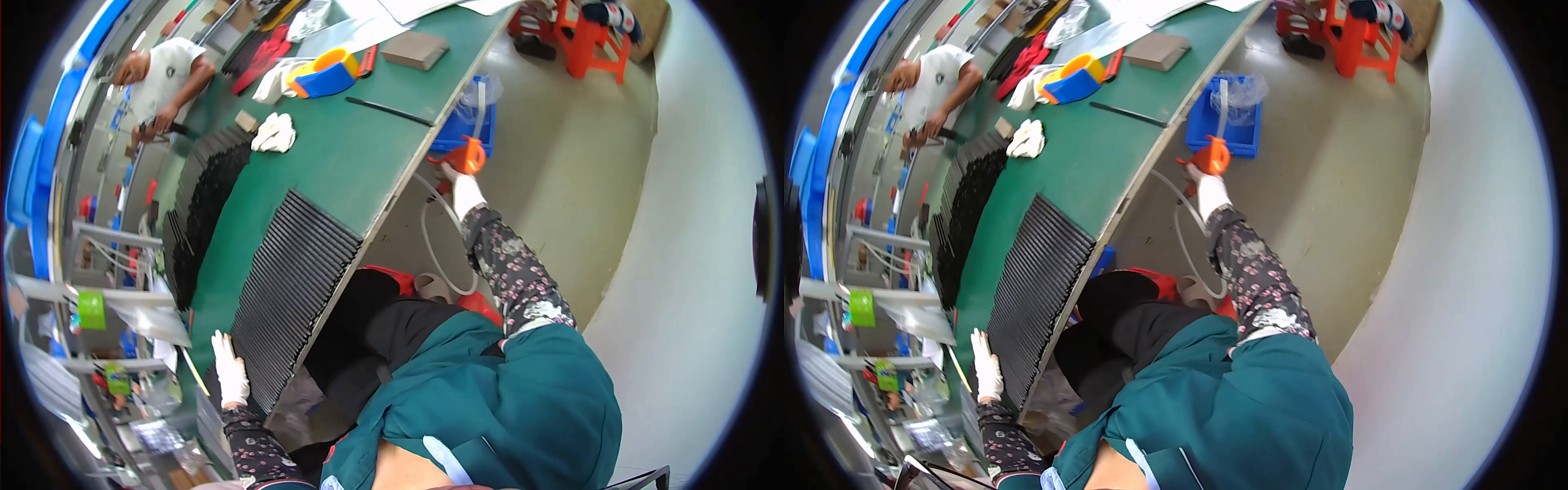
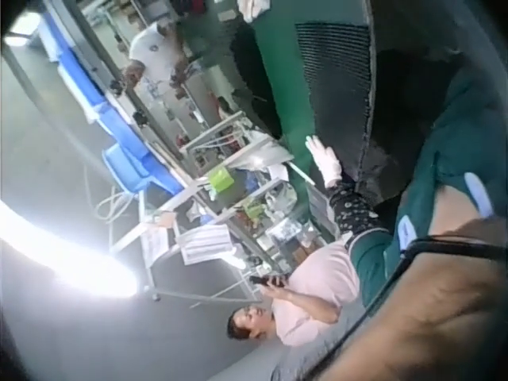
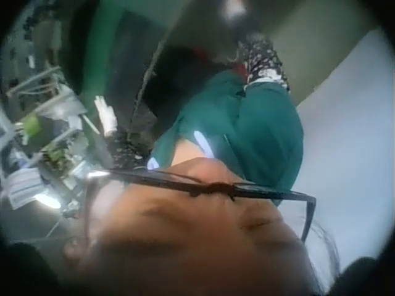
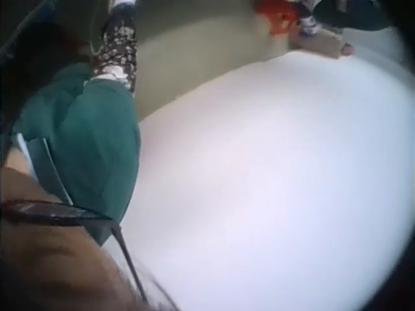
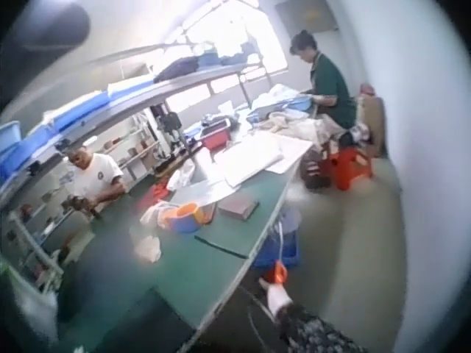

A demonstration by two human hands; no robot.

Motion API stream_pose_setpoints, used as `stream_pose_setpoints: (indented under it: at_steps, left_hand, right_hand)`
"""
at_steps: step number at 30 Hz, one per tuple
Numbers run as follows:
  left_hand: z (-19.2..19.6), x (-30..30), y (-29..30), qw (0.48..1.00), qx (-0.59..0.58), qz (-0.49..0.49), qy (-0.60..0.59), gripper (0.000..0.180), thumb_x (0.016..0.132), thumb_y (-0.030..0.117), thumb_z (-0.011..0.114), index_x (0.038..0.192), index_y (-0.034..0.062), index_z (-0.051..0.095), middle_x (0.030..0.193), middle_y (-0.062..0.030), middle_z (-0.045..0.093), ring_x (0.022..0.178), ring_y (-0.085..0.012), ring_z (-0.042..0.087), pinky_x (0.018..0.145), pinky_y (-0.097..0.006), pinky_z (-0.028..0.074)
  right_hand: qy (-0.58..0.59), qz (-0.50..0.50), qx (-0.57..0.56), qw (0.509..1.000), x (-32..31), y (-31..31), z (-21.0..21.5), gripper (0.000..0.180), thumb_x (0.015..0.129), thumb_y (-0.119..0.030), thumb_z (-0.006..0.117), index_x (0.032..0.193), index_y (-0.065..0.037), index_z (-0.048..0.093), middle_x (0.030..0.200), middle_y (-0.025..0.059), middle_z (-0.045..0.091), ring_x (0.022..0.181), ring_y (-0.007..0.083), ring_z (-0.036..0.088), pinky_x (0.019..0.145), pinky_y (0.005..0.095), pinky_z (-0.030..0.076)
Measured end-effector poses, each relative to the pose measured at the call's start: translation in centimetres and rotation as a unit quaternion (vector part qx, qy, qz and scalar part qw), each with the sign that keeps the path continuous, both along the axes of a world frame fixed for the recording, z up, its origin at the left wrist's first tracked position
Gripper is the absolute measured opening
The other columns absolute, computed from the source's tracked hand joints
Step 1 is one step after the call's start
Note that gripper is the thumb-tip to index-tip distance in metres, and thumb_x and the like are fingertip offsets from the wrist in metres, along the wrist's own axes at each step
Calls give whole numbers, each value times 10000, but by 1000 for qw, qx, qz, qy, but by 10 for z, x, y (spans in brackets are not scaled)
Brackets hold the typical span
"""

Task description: Organizing, aligning, and cleaning black plastic tubes on a factory workbench.

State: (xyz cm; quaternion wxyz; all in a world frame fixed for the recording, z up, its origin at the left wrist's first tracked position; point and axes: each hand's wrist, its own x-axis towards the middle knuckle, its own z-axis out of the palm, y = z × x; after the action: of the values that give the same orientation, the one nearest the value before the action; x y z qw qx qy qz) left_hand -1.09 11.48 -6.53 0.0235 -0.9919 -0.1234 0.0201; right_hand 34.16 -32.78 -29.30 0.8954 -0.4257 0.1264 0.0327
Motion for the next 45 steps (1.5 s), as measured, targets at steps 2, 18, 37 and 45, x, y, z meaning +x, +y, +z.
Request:
stream_pose_setpoints:
  at_steps: [2, 18, 37, 45]
  left_hand:
    - [5, 2, 0, 999, 18, 19, 35, 709, 781, -72, 413, 1471, -22, 256, 1565, -192, 161, 1454, -334, 150, 1186, -374, 152]
    - [22, -4, -4, 995, 45, 33, 81, 595, 920, 74, 325, 1495, -4, 197, 1554, -191, 209, 1436, -319, 217, 1176, -366, 164]
    - [20, 0, -30, 995, -4, 83, 45, 671, 830, -79, 387, 1480, 1, 237, 1536, -196, 246, 1385, -328, 326, 1143, -354, 266]
    - [9, -12, -22, 997, -40, 58, -37, 724, 776, -111, 415, 1475, 14, 272, 1514, -187, 306, 1384, -322, 337, 1140, -354, 277]
  right_hand:
    - [20, 37, 10, 999, 7, 11, -4, 251, 877, -240, 670, 1059, -81, 602, 956, 30, 641, 910, 175, 589, 790, 352, 434]
    - [30, 105, 208, 972, 11, 65, -7, 289, 855, -81, 645, 1136, -59, 581, 1053, 56, 628, 968, 188, 605, 846, 329, 488]
    - [-84, 144, 40, 985, 89, 133, -45, 169, 860, -141, 574, 998, -43, 585, 753, 39, 606, 650, 137, 549, 584, 306, 422]
    - [-103, 108, -89, 985, 69, 85, -27, 201, 878, -84, 532, 1069, -33, 570, 902, 68, 600, 806, 166, 551, 713, 321, 431]
